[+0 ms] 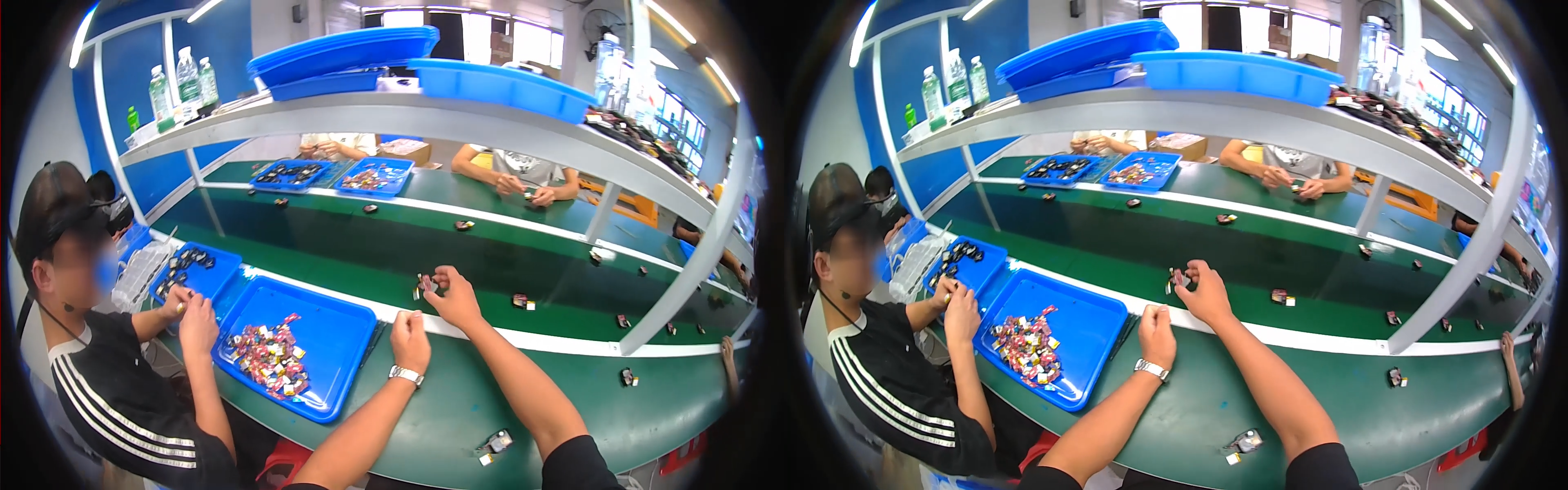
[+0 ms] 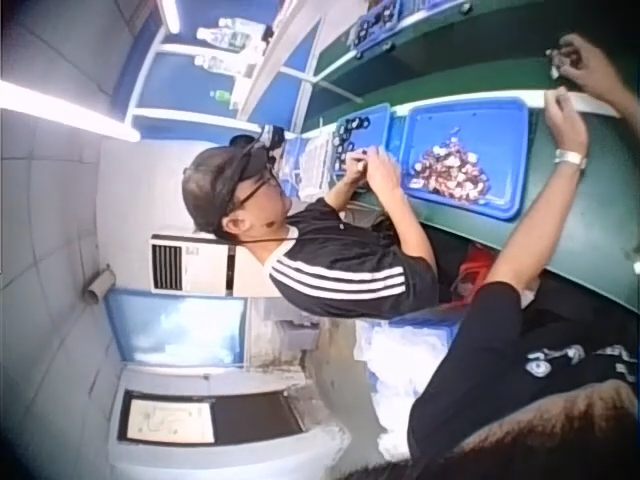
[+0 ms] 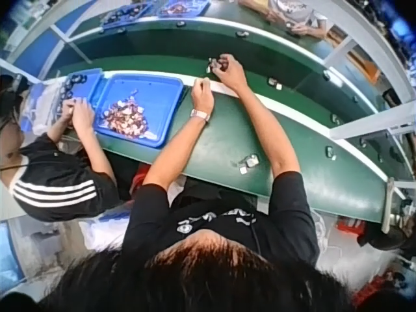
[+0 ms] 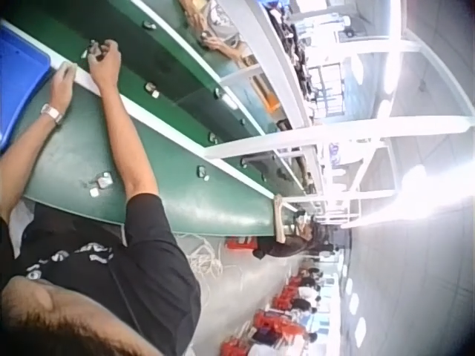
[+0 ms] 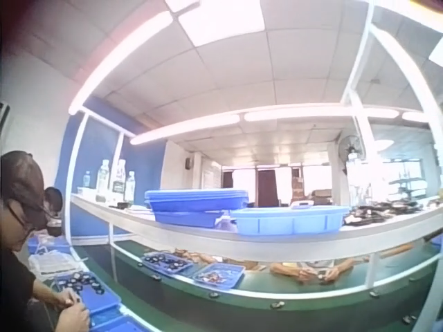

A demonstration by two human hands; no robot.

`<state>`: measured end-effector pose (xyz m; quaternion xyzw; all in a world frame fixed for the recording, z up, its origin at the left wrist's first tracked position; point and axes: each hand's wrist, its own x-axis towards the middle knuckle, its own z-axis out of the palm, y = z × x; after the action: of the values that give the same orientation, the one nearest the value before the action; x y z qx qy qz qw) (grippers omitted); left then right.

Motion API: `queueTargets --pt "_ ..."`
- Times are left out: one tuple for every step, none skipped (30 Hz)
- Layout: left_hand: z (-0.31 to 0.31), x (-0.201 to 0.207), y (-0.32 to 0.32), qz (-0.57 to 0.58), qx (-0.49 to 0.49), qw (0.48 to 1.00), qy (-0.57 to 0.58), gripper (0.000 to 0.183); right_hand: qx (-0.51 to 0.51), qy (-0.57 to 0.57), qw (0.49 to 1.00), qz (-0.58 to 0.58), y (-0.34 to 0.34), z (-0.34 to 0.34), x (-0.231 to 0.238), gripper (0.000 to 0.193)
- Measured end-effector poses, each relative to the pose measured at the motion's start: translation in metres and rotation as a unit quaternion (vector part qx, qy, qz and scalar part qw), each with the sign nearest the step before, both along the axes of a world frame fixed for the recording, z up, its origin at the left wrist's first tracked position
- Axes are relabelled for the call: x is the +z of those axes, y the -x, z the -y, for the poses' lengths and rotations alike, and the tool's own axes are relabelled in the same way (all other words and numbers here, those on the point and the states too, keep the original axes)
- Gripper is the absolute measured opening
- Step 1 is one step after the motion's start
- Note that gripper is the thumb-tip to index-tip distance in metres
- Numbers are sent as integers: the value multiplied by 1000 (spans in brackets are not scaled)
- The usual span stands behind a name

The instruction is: Assembling small electronic or mechanical components at a factory workbench along an assembly line.

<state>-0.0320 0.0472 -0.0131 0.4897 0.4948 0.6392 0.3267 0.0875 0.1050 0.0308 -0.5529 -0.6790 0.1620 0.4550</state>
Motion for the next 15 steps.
queueTargets --pt "0 -2 2 11 -5 1000 7 24 26 28 998 -44 -16 17 3 51" --pt "-1 -1 -2 22 -16 1000 12 24 48 19 998 -21 -38 36 4 53" --pt "-3 -5 -1 30 -43 999 14 24 60 24 998 -9 -56 57 5 54" --pt "-6 -11 1 15 -82 996 10 24 70 32 997 1 -68 78 6 55" --pt "-2 -3 -4 32 -148 988 30 25 83 34 996 12 -81 99 9 56" --pt "4 6 -5 46 -208 976 52 25 102 38 994 21 -91 118 12 56" --pt "6 8 -4 48 -287 954 69 28 119 53 992 -3 -94 137 14 57" --pt "12 15 -5 42 -297 951 71 28 133 43 990 9 -95 150 17 57" --pt "18 23 -10 25 -372 922 108 29 141 28 989 29 -100 158 13 58" --pt "23 29 -14 7 -442 885 146 31 150 13 987 48 -104 165 9 59" --pt "28 32 -13 3 -502 843 194 34 160 29 985 59 -103 171 9 60" --pt "28 31 -14 -4 -506 839 199 34 170 53 983 53 -101 173 9 59" --pt "27 30 -13 0 -547 810 210 37 166 45 983 55 -99 175 12 58" --pt "26 30 -12 6 -586 779 221 41 164 38 984 59 -98 176 15 57" --pt "24 32 -7 25 -604 762 232 42 160 39 985 52 -96 178 14 57"
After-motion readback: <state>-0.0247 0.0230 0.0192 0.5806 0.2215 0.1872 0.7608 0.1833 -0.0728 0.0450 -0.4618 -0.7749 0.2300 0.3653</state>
